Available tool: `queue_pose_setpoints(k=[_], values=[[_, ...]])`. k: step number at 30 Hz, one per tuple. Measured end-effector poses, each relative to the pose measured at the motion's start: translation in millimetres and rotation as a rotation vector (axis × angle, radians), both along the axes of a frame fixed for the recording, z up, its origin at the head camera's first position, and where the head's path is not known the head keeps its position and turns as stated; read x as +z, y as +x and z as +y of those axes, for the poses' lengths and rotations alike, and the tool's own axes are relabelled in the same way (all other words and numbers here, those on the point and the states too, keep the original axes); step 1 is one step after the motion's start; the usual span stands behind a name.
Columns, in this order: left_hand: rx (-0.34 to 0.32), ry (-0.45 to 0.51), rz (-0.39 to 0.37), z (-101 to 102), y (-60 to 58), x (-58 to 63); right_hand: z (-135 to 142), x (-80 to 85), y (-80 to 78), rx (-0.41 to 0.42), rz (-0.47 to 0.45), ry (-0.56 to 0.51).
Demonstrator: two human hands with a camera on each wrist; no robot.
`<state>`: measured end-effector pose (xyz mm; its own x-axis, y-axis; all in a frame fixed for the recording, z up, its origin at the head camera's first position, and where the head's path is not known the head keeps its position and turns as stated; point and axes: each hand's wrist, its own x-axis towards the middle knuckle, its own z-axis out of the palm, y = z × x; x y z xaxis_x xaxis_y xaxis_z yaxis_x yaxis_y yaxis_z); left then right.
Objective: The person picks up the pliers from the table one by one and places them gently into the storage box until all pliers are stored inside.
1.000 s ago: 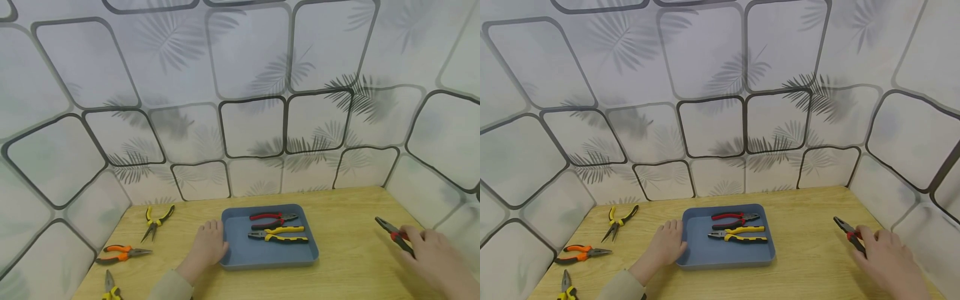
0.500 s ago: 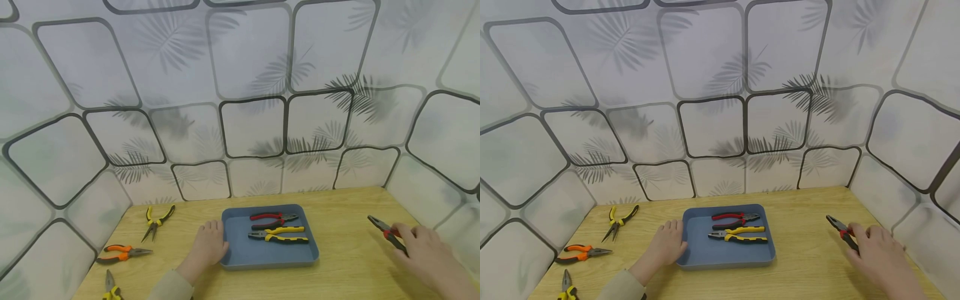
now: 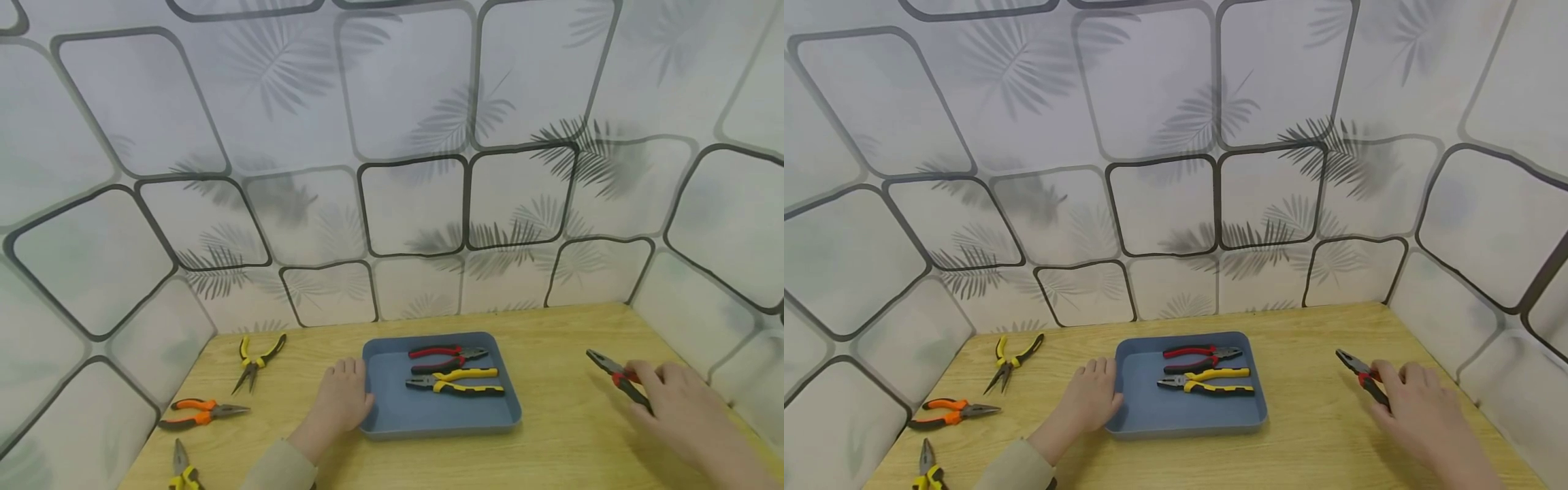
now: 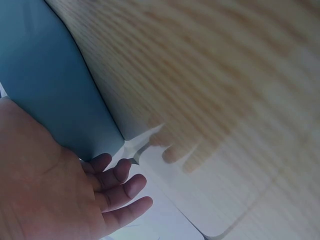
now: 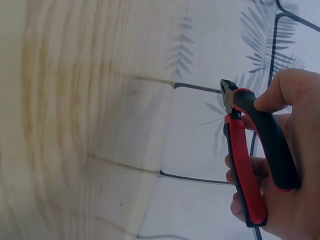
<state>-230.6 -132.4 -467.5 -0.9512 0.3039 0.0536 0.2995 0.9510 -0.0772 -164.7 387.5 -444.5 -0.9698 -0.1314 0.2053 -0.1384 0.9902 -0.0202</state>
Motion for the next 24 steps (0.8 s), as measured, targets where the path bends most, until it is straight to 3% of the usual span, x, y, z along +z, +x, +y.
queue_pose_setpoints(k=[10,24], values=[[0.002,-0.016,-0.011,0,-0.7,-1.1,-13,1.0,-1.5,0.050,0.016,-0.065],[-0.003,0.004,0.005,-1,-1.2,-2.5,-33,-3.5,-6.6,0.115,0.086,-0.074]])
